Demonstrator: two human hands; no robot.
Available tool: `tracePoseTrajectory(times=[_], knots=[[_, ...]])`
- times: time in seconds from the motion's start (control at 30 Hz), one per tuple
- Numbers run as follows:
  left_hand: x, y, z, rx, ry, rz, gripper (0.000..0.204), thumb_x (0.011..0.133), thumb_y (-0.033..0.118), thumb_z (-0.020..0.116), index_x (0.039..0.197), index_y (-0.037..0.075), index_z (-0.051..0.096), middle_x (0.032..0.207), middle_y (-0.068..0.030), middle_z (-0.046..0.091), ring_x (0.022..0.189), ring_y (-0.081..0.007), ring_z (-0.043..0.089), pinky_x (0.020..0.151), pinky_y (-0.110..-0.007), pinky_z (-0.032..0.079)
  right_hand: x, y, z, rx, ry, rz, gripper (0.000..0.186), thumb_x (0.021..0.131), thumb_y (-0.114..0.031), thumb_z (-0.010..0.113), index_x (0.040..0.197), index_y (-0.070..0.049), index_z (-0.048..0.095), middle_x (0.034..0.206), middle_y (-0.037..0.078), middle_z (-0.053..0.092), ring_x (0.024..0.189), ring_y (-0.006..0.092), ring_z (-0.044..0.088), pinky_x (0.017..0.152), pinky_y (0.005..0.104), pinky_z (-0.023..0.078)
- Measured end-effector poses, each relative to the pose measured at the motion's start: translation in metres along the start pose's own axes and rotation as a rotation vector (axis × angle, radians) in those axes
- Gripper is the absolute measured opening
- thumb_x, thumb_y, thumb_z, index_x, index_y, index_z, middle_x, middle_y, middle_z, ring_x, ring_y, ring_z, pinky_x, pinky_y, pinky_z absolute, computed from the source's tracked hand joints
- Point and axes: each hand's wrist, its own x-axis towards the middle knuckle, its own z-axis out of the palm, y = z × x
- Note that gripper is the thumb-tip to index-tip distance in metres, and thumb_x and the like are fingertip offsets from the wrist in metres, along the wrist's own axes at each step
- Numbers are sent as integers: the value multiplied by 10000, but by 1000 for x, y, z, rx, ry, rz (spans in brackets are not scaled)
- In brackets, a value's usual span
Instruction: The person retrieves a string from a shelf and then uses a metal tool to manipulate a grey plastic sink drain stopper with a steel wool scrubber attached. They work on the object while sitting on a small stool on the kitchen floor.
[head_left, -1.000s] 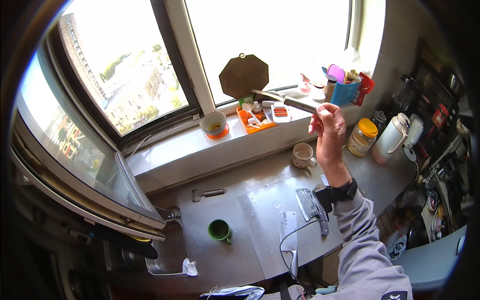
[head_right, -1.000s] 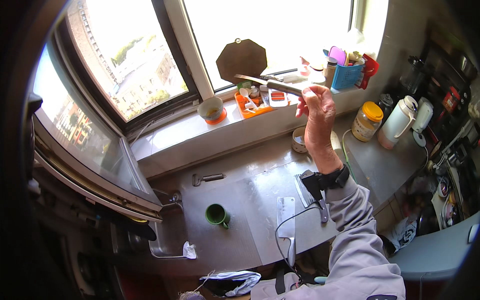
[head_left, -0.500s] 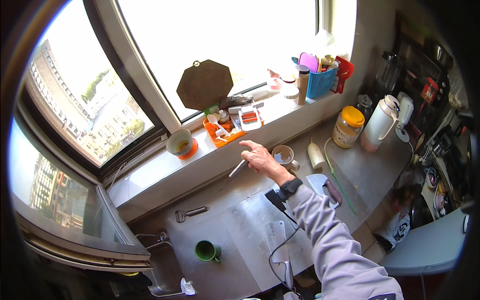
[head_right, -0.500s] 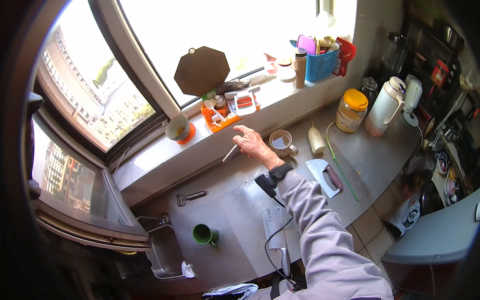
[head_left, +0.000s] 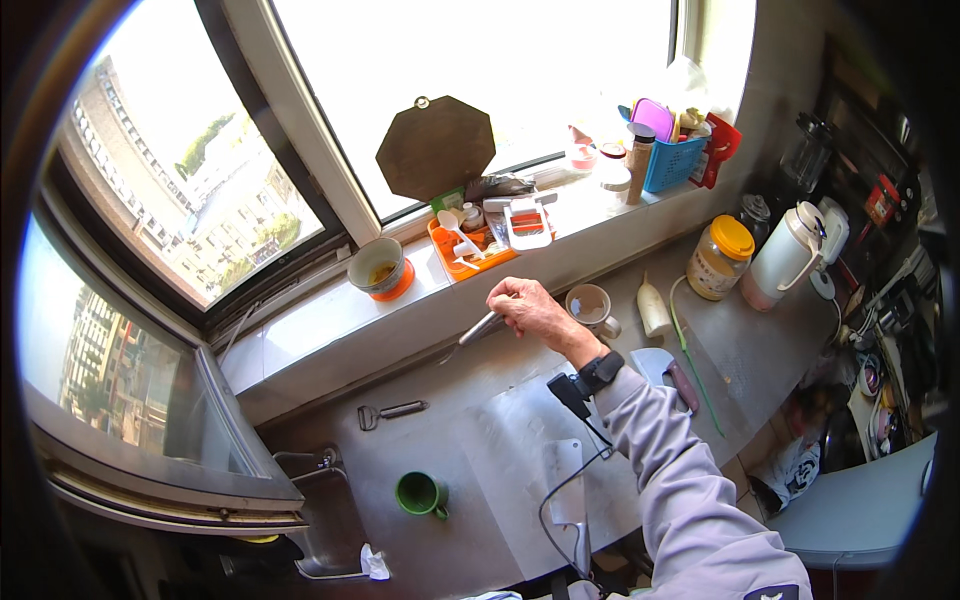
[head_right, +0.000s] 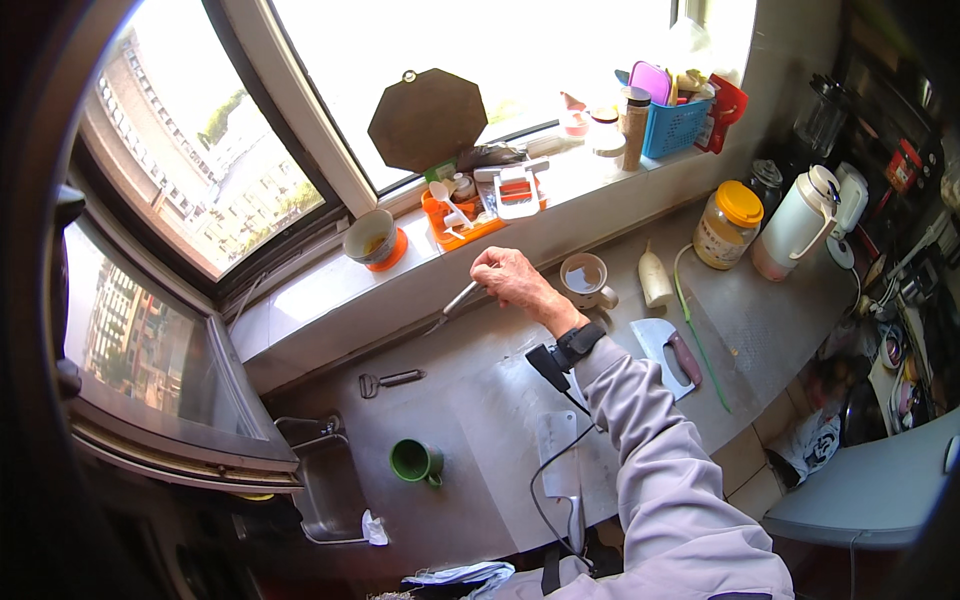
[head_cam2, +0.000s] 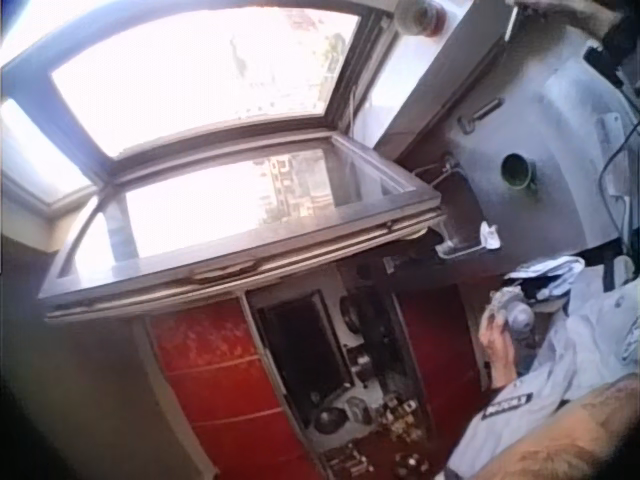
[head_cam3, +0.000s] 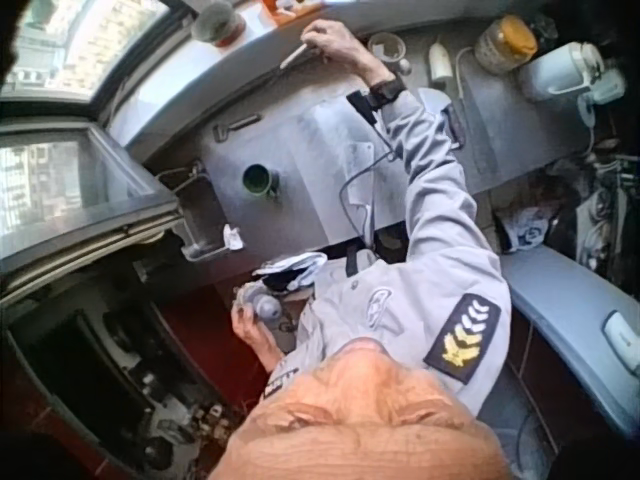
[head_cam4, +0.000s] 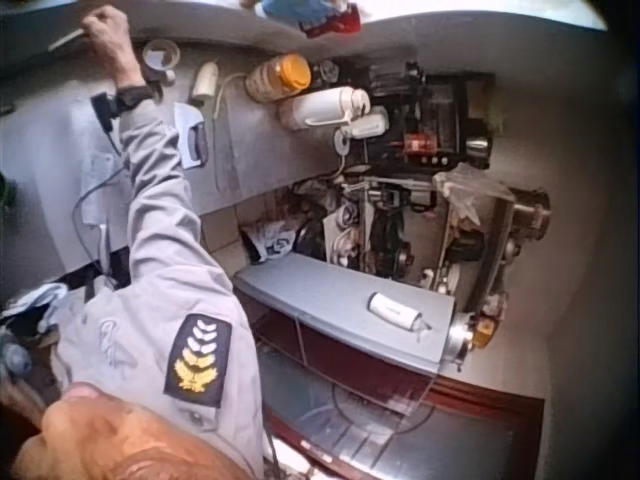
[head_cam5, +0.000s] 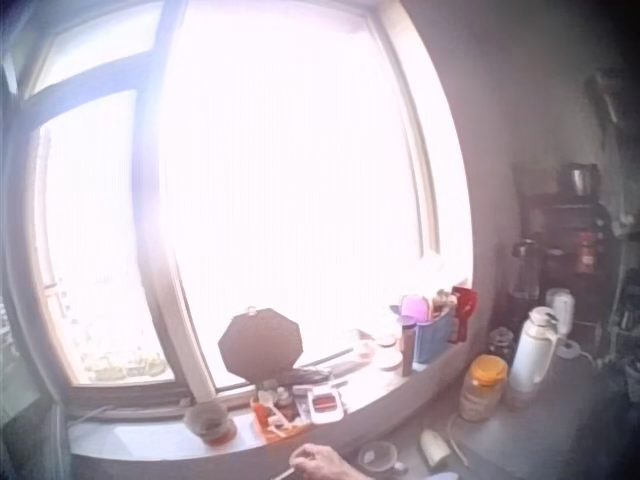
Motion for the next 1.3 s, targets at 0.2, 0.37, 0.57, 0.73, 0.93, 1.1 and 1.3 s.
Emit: tracePoseTrajectory(times=[0.2, 0.37, 0.57, 0.73, 0.93, 1.1, 1.3], knots=[[16, -16, -26, 98, -83, 92, 367, 924, 165, 614, 1220, -52, 616, 1169, -128, 665, 1073, -235, 616, 984, -342, 455, -45, -71, 27, -79, -242, -108, 209, 932, -250, 698, 958, -47, 657, 749, -36, 578, 607, 29, 523, 532, 194, 444], [35, -30, -62, -112, -200, 69, 350, 906, 119, 623, 1205, -62, 618, 1162, -119, 660, 1082, -214, 604, 1006, -329, 438, -114, -157, 66, -70, -322, -268, 231, 926, -244, 733, 1059, -67, 672, 748, -37, 599, 618, 16, 535, 520, 187, 461], [41, -33, -97, -159, -367, 81, 276, 894, 77, 614, 1139, -45, 651, 1082, -73, 668, 1010, -169, 604, 930, -276, 458, -204, -243, 117, -296, -332, -516, 245, 959, -250, 696, 1108, -58, 665, 957, 42, 676, 703, 41, 584, 571, 196, 503], [44, -35, -120, -117, -503, 111, 249, 887, 55, 622, 1114, -38, 656, 1064, -67, 678, 984, -164, 619, 911, -276, 475, -291, -277, 154, -494, -145, -749, 329, 964, -365, 678, 1072, -54, 666, 873, 25, 666, 672, 37, 589, 524, 192, 486], [45, -33, -122, -56, -626, 82, 262, 870, 18, 586, 1113, -45, 659, 1063, -84, 692, 995, -180, 636, 930, -295, 481, -371, -257, 185, -132, -99, -811, 367, 1011, -375, 592, 1069, -13, 600, 852, 73, 697, 643, 118, 696, 467, 213, 523], [35, -24, -109, 1, -749, 42, 288, 851, 5, 567, 1116, -58, 659, 1075, -113, 704, 1009, -213, 653, 954, -317, 487, -409, -200, 213, 218, -171, -543, 325, 1050, -347, 509, 1038, -26, 456, 820, 85, 647, 571, 117, 653, 422, 229, 501], [23, -19, -95, 35, -866, -12, 293, 858, 6, 579, 1133, -67, 650, 1081, -109, 699, 1005, -210, 650, 944, -312, 490, -442, -116, 226, 548, -206, -348, 337, 979, -212, 659, 1177, -7, 480, 865, 64, 644, 693, 106, 664, 522, 228, 555]])
